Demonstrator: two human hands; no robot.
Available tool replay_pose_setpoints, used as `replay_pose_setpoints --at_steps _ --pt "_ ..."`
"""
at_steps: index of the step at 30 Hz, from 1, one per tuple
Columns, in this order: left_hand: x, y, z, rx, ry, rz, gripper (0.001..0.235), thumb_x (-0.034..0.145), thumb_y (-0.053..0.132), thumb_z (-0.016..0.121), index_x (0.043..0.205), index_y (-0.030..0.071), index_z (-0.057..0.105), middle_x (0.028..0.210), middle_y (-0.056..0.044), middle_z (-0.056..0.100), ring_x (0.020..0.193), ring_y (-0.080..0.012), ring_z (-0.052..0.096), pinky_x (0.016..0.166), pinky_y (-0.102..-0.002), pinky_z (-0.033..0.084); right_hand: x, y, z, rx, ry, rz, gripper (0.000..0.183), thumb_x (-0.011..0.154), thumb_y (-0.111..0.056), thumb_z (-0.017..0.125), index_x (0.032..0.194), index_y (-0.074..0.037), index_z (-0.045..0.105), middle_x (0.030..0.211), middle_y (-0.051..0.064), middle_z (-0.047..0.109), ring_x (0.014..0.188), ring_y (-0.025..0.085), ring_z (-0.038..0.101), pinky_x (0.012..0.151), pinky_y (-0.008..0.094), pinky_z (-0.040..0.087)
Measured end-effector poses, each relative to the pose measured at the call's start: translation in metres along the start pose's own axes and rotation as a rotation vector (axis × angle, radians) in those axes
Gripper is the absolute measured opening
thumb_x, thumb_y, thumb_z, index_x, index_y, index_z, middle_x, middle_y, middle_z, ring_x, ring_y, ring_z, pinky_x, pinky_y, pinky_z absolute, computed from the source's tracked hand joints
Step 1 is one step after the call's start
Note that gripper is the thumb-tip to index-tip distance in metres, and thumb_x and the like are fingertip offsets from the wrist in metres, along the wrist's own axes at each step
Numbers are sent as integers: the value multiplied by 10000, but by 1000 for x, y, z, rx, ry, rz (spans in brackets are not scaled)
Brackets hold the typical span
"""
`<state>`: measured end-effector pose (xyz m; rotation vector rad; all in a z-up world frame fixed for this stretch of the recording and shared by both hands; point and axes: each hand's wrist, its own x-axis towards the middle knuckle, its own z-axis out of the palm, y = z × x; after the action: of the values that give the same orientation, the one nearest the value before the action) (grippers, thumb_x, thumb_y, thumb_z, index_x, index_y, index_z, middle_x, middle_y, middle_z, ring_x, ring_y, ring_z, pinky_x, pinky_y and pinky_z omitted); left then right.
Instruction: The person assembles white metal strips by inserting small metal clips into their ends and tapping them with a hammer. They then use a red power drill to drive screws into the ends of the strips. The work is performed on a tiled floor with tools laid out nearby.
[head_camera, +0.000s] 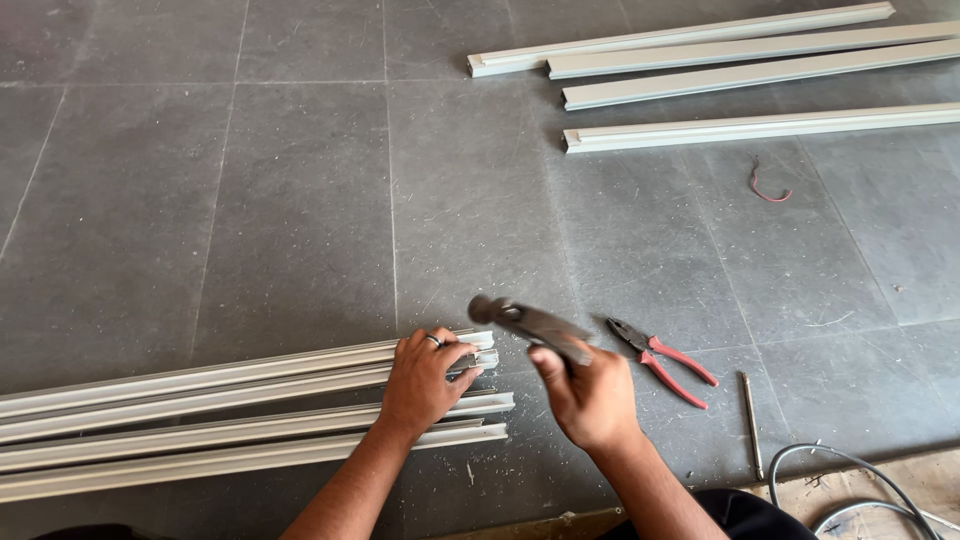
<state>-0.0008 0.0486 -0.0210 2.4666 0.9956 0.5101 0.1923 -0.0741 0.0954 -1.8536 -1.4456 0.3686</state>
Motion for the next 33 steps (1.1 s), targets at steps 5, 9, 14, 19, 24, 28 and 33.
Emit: replay_pose_setpoints --at_steps 5,9,14,19,24,28,33 --pt "-2 0 1 -35 -63 -87 347 859 415 780 1124 191 752 1095 21 673 1055 -181 602 989 -412 452 0 2 12 -225 -197 132 361 933 -480 618 1063 -174 758 515 109 612 447 284 604 469 434 477" --pt "5 8 -6 -62 -124 -176 351 825 408 797 1103 197 768 1104 -2 672 1126 -212 566 1063 -461 376 10 9 8 -404 -206 149 429 952 -550 596 940 -154 760 567 105 642 510 324 628 499 460 486" --pt "-4 13 -11 1 -52 -57 377 895 429 719 1181 183 726 1173 -35 684 1143 -233 573 1039 -474 395 7 17 8 -206 -86 350 451 985 -522 556 944 -105 724 533 125 630 471 323 644 515 471 493" --pt "-10 17 -6 134 -54 27 364 997 425 602 1247 168 662 1168 -32 700 1112 -227 622 1000 -463 435 11 21 8 -228 -101 376 426 959 -522 547 979 -140 735 545 131 651 512 338 662 540 476 500" --pt "-8 17 7 361 -112 138 400 1031 386 546 1314 110 612 1171 -93 708 1048 -254 656 944 -513 470 14 21 11 -212 -108 380 454 975 -536 550 945 -121 730 576 139 661 567 357 678 575 487 516" --pt "-9 30 14 473 -89 115 362 1029 300 551 1293 54 587 1051 -122 746 934 -249 712 921 -536 506 14 18 10 -255 -121 363 457 973 -543 547 943 -123 726 594 143 673 590 368 690 589 496 528" --pt "-2 46 2 474 -170 -9 390 985 114 573 1370 56 551 764 -70 743 754 -226 730 1054 -594 461 15 16 9 -252 -136 394 460 953 -569 551 967 -146 731 604 149 678 603 375 698 596 505 537"
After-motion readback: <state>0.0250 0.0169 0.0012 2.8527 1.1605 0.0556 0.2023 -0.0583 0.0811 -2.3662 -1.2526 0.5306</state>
